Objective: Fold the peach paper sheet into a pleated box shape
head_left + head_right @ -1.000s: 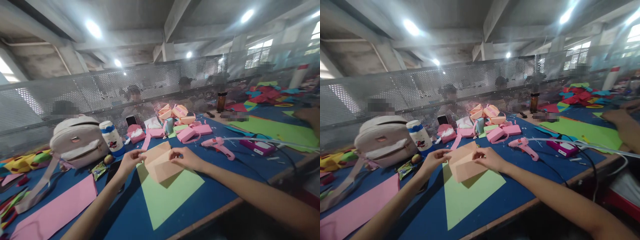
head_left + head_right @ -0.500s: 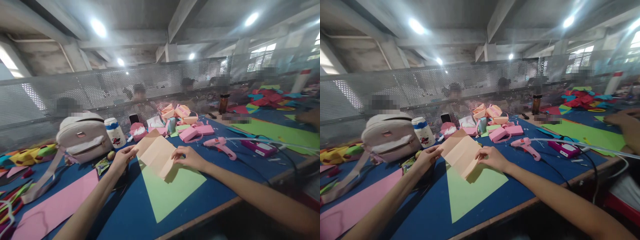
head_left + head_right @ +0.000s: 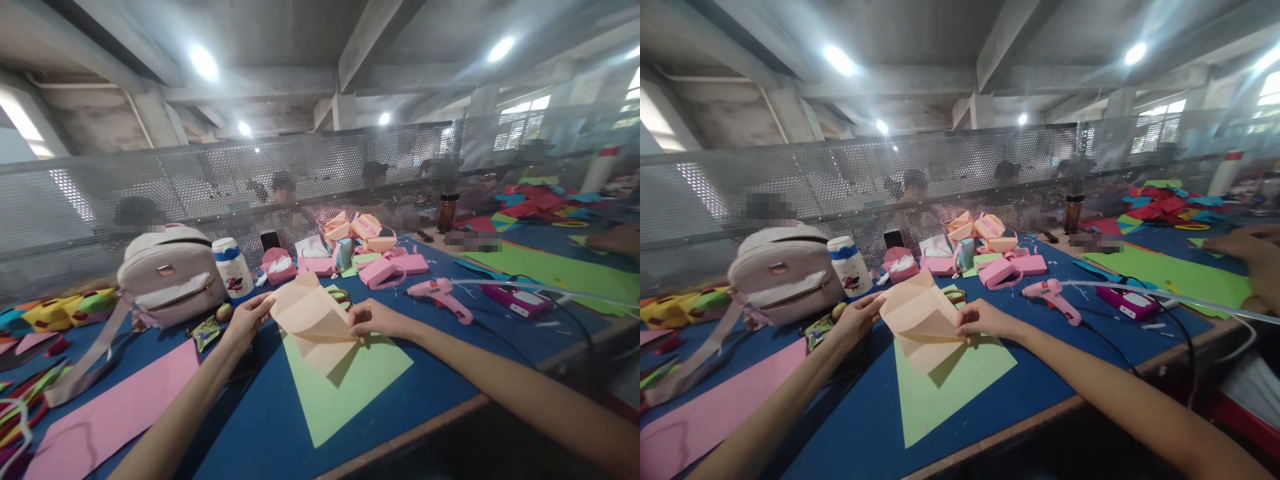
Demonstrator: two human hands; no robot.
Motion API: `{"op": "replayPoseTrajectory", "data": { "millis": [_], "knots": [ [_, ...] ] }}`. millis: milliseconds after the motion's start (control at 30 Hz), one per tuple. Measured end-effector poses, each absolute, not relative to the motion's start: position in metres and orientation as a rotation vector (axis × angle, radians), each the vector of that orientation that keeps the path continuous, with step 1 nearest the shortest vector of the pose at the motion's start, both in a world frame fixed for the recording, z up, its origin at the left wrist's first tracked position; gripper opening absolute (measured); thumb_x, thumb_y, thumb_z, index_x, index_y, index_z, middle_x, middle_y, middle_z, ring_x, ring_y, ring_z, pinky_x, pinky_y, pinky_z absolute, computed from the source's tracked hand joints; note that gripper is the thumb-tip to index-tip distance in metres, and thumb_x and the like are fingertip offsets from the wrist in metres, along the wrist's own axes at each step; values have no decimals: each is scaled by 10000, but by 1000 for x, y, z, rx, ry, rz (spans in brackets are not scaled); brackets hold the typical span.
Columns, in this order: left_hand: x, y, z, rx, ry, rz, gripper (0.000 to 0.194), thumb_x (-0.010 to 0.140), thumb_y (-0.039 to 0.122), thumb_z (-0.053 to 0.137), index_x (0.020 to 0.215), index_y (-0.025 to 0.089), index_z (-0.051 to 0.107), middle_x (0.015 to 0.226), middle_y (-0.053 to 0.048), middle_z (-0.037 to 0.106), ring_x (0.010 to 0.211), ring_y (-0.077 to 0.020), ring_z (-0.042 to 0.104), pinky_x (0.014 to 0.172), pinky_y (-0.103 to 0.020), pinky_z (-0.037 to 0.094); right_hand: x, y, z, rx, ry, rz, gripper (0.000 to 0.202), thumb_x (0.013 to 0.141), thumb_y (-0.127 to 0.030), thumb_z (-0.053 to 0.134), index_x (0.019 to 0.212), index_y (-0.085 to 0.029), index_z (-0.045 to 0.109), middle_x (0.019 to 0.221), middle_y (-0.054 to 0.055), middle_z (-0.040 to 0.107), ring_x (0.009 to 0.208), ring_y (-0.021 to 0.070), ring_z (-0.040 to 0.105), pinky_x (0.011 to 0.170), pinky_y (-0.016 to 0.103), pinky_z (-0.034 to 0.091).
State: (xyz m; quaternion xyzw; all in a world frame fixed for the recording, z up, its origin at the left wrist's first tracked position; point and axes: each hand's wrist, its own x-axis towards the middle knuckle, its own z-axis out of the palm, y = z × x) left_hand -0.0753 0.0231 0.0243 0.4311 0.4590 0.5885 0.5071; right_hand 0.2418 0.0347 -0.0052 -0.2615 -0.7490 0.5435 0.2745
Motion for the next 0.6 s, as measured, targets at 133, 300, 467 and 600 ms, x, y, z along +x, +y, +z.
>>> {"op": "replayPoseTrajectory", "data": {
  "millis": [133,300,467,600],
  "knots": [
    [-76,25,22,986,1072,1456,181,799,136,764,964,102,700,815,-46,743,708,-143,703,660,-232,563,241,39,-9,-709,-1924,1474,471,659,-561,788,739,-159,556,627,-13,613,534,141,630,531,257,510],
    [-69,26,20,936,1003,1480,330,743,193,810,1040,148,675,937,-76,753,827,-183,723,712,-240,575,242,47,-13,-720,-1822,1391,474,697,-576,762,762,-185,501,641,-46,577,567,141,646,521,225,463],
    [-47,13,18,926,950,1379,605,690,116,835,1227,154,559,1072,-136,723,981,-260,711,876,-375,575,241,47,-12,-719,-1803,1360,477,722,-597,729,795,-190,491,659,-48,570,591,148,661,507,215,425],
    [-36,6,14,910,924,1289,704,686,157,853,1288,115,492,1156,-211,679,1061,-323,684,948,-442,542,241,42,-7,-708,-1833,1345,461,753,-600,698,827,-193,494,684,-33,597,608,154,662,518,225,436]
  ]
}}
